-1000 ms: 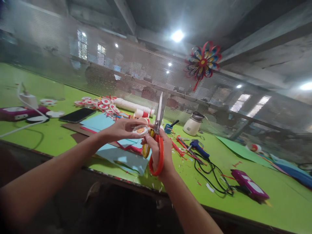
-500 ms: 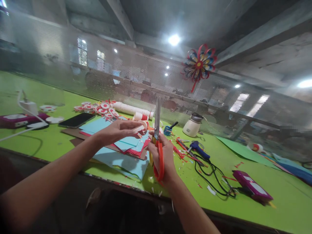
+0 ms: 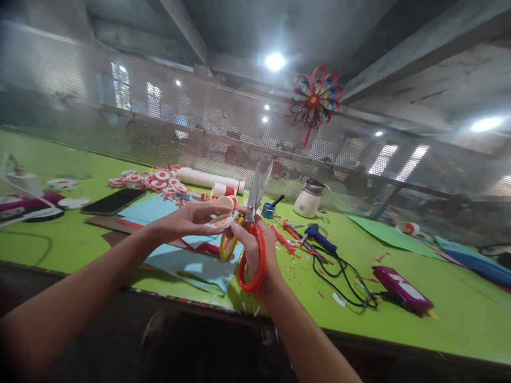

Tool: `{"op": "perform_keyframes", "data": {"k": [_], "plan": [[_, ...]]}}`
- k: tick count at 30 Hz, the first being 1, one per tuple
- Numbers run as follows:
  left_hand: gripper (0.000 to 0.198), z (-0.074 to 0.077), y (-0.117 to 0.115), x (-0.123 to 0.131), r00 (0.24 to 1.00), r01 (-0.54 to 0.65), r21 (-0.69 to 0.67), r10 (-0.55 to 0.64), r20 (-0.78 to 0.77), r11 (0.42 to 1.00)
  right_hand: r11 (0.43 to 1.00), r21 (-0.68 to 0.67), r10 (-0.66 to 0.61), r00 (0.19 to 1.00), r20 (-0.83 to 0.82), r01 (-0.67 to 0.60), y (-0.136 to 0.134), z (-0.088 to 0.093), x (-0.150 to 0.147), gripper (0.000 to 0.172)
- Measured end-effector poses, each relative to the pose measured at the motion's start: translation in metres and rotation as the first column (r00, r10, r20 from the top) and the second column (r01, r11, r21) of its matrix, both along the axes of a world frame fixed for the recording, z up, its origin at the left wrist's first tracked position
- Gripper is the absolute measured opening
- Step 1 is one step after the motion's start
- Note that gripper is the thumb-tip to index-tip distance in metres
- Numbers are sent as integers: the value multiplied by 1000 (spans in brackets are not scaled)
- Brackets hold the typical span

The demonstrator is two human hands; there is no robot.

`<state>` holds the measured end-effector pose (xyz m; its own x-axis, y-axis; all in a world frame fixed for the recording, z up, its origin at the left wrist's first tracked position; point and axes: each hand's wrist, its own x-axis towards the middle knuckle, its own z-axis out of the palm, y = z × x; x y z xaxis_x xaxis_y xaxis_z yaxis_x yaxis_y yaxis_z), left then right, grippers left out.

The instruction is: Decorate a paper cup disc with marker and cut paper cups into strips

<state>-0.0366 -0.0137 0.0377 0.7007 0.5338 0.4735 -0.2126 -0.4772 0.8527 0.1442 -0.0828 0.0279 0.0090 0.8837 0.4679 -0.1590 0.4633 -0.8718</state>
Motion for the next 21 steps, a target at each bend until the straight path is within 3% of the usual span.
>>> {"op": "perform_keyframes", "data": {"k": [4,8,15,21], "plan": [[45,-2,1,3,992,-94,56,98,-74,994,999,-48,6,998,-68,-10,3,-4,4,45],[44,-6,5,4,993,-81,51,85,-76,995,997,-78,9,997,-82,-16,3,-6,6,50],[48,-10,10,4,992,-69,44,73,-99,997,998,-62,3,999,-40,-6,-2,-5,4,47],[51,-13,12,-1,969,-154,173,183,-167,973,999,-45,-24,1000,-16,24,-3,-4,3,42]]}}
